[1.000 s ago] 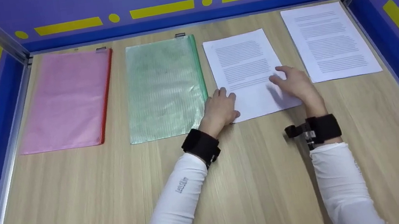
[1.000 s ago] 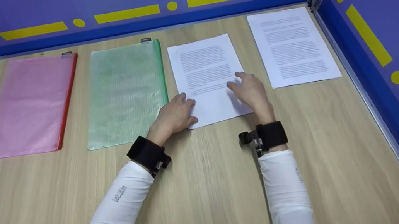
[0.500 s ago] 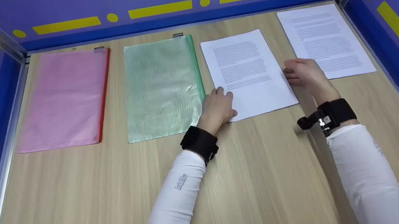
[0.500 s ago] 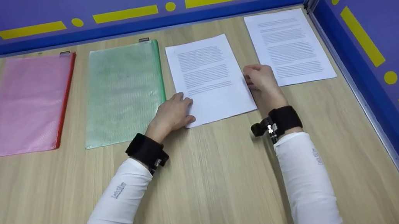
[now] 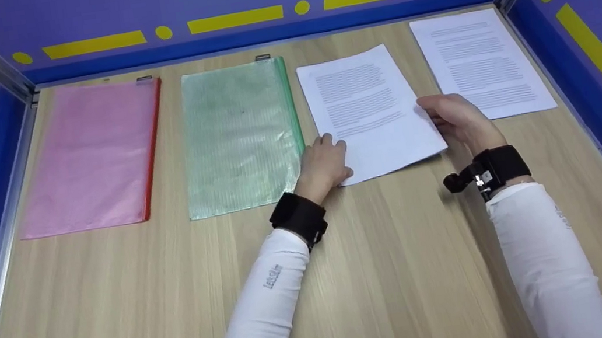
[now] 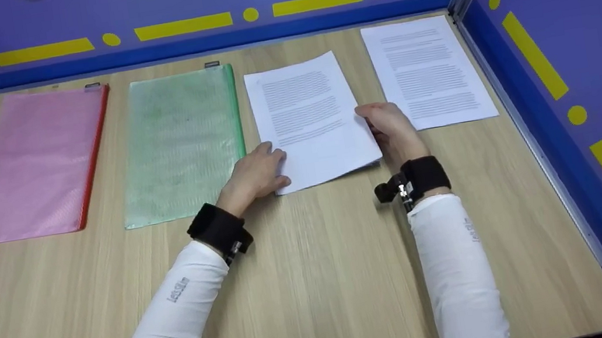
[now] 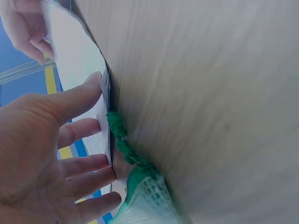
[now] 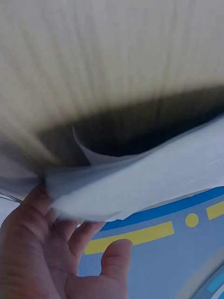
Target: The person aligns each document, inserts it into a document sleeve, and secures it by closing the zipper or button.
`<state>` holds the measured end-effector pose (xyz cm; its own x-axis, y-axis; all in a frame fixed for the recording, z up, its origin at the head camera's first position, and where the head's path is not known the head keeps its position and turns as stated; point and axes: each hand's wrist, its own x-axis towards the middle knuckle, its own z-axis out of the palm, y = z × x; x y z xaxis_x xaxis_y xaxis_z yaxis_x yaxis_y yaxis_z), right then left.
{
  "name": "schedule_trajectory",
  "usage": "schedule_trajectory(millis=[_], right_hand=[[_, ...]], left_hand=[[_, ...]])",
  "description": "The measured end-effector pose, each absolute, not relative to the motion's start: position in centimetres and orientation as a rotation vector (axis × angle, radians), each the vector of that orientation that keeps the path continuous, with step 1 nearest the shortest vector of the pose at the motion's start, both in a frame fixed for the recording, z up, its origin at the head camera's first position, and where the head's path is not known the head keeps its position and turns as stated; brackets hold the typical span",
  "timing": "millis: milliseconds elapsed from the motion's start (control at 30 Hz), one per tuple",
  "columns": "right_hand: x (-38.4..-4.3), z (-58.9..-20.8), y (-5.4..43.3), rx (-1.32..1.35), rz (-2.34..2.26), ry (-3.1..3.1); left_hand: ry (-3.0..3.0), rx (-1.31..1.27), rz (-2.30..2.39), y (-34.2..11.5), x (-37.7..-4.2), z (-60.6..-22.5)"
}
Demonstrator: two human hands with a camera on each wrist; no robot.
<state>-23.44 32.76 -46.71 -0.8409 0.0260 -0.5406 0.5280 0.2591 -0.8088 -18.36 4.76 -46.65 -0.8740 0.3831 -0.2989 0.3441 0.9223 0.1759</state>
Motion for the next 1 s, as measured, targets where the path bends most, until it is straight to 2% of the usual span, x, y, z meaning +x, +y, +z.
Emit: schedule_trajectory(millis=[300, 633, 1000], right_hand=[[-23.8, -47.6, 31.3, 0.462, -1.691, 1.972], [-22.7, -47.6, 30.6, 0.393, -1.277, 2.346], [-21.2, -48.3, 30.3, 0.438, -1.429, 2.326]], left_hand=[[2.764, 0.538, 0.221, 4.4, -18.3, -46.9], [2.769, 0.532, 0.204, 4.1, -18.4, -47.1], [2.786, 0.530, 0.224, 4.2, -18.2, -47.6]])
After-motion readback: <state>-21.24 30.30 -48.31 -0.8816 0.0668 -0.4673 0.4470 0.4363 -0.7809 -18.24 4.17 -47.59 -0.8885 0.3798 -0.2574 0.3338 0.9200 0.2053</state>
